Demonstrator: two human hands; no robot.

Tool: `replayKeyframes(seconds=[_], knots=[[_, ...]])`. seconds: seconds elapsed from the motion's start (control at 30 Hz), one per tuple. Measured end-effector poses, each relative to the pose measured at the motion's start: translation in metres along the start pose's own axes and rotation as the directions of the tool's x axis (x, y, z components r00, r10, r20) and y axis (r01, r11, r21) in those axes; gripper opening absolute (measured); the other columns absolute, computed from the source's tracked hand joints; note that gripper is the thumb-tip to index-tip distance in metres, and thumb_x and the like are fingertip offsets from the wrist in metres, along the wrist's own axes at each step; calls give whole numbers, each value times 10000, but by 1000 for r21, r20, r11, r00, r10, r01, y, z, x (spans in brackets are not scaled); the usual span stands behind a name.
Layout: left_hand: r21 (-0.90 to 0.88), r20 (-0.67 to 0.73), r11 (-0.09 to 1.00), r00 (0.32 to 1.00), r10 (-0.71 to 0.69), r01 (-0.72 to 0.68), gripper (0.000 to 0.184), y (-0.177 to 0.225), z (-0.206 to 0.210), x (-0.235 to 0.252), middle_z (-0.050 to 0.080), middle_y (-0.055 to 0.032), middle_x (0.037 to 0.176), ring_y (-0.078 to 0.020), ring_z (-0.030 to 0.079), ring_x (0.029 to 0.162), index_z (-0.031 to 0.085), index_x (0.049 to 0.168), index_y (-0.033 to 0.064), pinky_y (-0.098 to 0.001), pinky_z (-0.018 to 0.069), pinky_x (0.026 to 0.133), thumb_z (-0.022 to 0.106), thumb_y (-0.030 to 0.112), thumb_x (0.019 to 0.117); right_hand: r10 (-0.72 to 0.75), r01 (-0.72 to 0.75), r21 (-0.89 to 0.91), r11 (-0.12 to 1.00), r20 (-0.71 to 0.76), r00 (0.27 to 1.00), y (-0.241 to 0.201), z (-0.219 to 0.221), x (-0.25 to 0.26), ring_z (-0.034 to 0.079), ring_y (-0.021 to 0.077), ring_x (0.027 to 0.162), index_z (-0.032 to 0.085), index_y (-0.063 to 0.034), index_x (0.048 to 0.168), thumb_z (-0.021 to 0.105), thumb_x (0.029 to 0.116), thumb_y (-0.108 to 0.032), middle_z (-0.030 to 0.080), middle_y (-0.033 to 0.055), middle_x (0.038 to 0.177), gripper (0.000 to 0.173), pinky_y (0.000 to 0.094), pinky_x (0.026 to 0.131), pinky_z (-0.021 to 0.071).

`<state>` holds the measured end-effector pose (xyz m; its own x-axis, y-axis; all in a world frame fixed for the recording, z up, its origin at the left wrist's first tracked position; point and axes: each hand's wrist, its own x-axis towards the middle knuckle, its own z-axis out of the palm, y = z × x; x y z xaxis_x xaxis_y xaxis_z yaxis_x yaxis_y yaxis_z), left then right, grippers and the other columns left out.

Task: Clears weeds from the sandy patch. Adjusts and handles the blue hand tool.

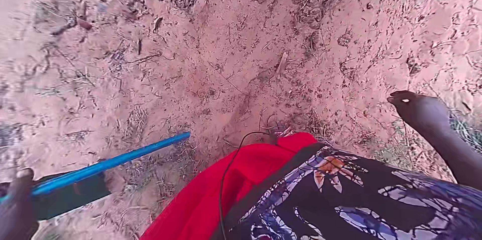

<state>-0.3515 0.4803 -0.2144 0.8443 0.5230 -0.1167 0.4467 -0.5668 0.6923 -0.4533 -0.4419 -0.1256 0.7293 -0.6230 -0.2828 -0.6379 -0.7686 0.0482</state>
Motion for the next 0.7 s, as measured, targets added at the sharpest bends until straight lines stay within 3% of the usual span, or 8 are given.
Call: replayKeyframes(seconds=[0.13, 0.27, 0.37, 0.47, 0.57, 0.7], knots=[[-33, -46, 998, 998, -49, 48, 452, -15, 3, 0, 578, -4, 788, -83, 571, 657, 600, 962, 55, -344, 548, 655, 626, 506, 986, -369, 377, -104, 920, 86, 925, -135, -7, 6, 675, 557, 959, 723, -113, 1227, 570, 1076, -294, 713, 294, 1047, 281, 767, 752, 475], [-170, -51, 985, 999, -7, -1, 426, -21, 14, -3, 605, 46, 738, -73, 621, 617, 569, 926, 119, -316, 570, 610, 612, 538, 990, -602, 631, -254, 733, 190, 776, -218, -23, 11, 693, 523, 913, 728, -72, 1129, 563, 1073, -213, 714, 265, 1003, 224, 715, 702, 516], [-166, -77, 986, 997, -25, 12, 457, -20, 18, -3, 555, 60, 757, -58, 578, 639, 555, 906, 142, -326, 536, 641, 592, 592, 970, -627, 712, -334, 617, 338, 702, -264, -32, 5, 692, 512, 928, 716, -109, 1178, 567, 1069, -224, 712, 257, 1017, 217, 697, 700, 521], [-167, -125, 986, 992, -22, 0, 435, -2, 22, -8, 538, 56, 795, -46, 556, 669, 548, 893, 140, -323, 523, 673, 614, 563, 972, -614, 762, -342, 550, 452, 646, -300, -30, -8, 688, 503, 974, 717, -117, 1211, 596, 1056, -249, 721, 244, 1038, 237, 696, 754, 524], [-136, -157, 990, 988, 5, -26, 363, 21, 27, -13, 494, 90, 779, 3, 532, 670, 504, 865, 147, -258, 508, 680, 624, 472, 974, -566, 797, -346, 495, 568, 597, -320, -17, -25, 699, 449, 981, 717, -128, 1232, 633, 1037, -288, 730, 202, 1045, 266, 672, 803, 534], [-52, -160, 999, 987, -2, -6, 437, 36, 27, -22, 490, -21, 757, -95, 497, 656, 521, 856, 35, -363, 461, 673, 594, 446, 985, -471, 836, -339, 431, 706, 529, -344, -15, -46, 680, 430, 1078, 695, -120, 1283, 613, 1049, -316, 720, 200, 1132, 317, 658, 901, 516]])
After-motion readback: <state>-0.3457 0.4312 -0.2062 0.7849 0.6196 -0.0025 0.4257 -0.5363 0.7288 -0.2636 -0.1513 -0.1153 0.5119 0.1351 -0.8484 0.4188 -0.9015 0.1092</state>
